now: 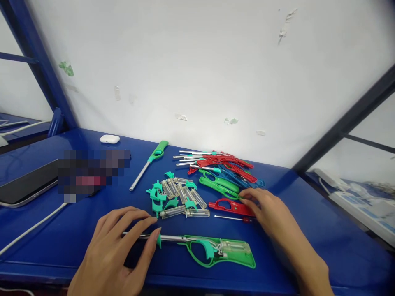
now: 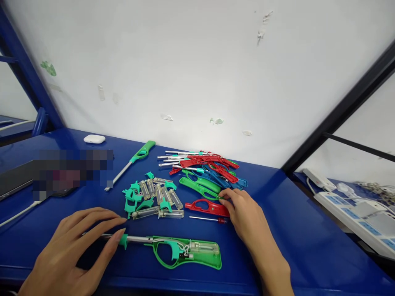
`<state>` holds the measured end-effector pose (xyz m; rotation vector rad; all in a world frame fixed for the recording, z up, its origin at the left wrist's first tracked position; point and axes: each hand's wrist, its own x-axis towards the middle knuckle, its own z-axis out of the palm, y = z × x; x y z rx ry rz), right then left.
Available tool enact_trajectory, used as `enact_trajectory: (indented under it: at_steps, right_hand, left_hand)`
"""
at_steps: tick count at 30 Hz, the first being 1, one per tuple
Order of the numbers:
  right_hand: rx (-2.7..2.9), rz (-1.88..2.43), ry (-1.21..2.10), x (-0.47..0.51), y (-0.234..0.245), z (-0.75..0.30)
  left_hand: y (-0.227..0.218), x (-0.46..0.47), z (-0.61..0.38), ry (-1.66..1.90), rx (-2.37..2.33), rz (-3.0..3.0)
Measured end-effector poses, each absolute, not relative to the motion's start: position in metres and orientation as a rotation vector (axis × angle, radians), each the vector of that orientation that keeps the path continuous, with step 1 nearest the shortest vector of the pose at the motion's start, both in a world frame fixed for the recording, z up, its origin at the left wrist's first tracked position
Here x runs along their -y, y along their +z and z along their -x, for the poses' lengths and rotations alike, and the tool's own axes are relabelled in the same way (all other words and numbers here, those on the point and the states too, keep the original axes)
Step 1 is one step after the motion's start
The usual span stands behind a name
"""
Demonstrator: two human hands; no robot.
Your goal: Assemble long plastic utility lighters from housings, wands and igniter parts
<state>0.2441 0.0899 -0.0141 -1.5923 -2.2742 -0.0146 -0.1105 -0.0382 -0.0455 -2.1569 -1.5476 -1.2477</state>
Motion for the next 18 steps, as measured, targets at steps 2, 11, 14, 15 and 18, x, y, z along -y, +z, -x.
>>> enact_trajectory:
  at_steps: [2,11,14,15,18]
  right_hand:
    - [2.267,1.606,0.010,-0.091,-0.016,-0.246]
    - [2.226,1.622,0.060,-0.087,-0.013,-0.242]
    - [2.211,1.597,0.035,-0.084,-0.009,-0.238]
    - [2.202,1.581,0.029,-0.083,-0.008,-0.237]
    - [2.161,1.501,0.034,-0.081,-0.005,-0.235]
  left_hand:
    - [-0.045,0.038,0.110,-1.244,1.540,2.156]
    - [-0.047,0.038,0.111,-1.257,1.502,2.126]
    - [-0.048,0.037,0.112,-1.266,1.501,2.126]
    - [-0.049,0.037,0.113,-1.270,1.509,2.124]
    - [-0.052,0.035,0.116,-1.263,1.495,2.119]
